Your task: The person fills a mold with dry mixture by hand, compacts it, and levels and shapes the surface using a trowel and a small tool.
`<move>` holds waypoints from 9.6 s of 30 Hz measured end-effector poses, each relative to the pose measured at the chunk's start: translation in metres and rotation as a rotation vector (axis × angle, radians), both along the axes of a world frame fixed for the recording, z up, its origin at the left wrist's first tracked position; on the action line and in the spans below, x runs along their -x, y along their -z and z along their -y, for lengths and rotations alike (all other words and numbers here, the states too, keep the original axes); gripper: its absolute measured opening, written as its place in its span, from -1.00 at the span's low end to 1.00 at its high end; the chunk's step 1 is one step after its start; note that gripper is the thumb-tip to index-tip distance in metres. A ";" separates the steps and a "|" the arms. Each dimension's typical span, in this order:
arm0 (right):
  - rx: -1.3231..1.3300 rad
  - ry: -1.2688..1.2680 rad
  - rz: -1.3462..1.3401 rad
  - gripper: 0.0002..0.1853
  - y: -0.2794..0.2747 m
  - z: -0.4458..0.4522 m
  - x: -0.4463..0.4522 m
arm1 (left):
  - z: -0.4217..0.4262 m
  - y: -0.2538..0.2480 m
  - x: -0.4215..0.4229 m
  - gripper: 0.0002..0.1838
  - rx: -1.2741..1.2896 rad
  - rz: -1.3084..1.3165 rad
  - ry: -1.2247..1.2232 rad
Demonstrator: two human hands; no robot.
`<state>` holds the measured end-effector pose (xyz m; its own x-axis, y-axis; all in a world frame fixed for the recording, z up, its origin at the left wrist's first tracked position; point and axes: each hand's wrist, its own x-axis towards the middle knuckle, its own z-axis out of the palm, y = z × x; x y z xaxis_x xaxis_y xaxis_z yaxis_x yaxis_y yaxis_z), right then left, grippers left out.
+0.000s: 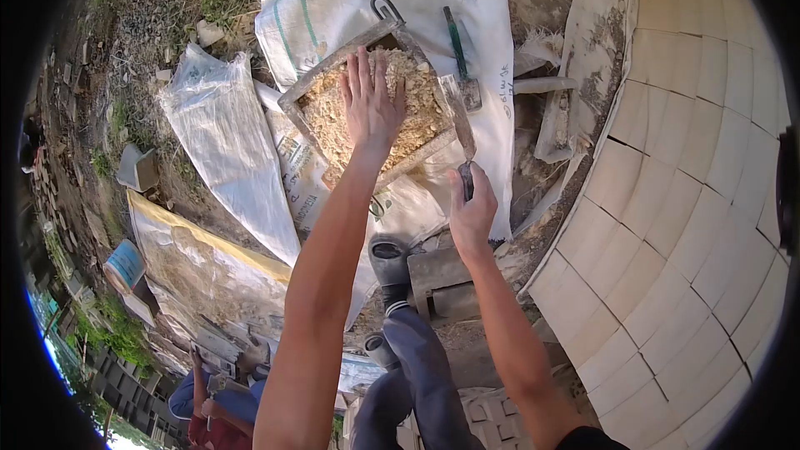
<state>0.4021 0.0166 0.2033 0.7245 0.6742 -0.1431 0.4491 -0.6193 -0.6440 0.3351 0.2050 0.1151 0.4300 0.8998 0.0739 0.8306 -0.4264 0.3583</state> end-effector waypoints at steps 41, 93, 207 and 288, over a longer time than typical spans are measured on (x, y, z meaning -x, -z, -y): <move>0.236 -0.119 -0.135 -0.59 0.028 -0.148 -0.114 | -0.086 -0.005 -0.006 -0.70 0.097 0.017 -0.287; 0.130 -2.117 0.739 -0.76 0.115 -0.219 -0.250 | 0.032 0.000 0.010 -0.31 0.057 0.030 -0.099; -0.741 -0.439 -0.805 -0.50 -0.071 -0.230 -0.081 | 0.047 0.004 0.041 -0.30 -0.019 0.033 -0.041; -0.590 -0.751 -0.325 -0.56 -0.003 -0.110 -0.076 | 0.055 0.004 0.045 -0.34 -0.004 0.077 -0.029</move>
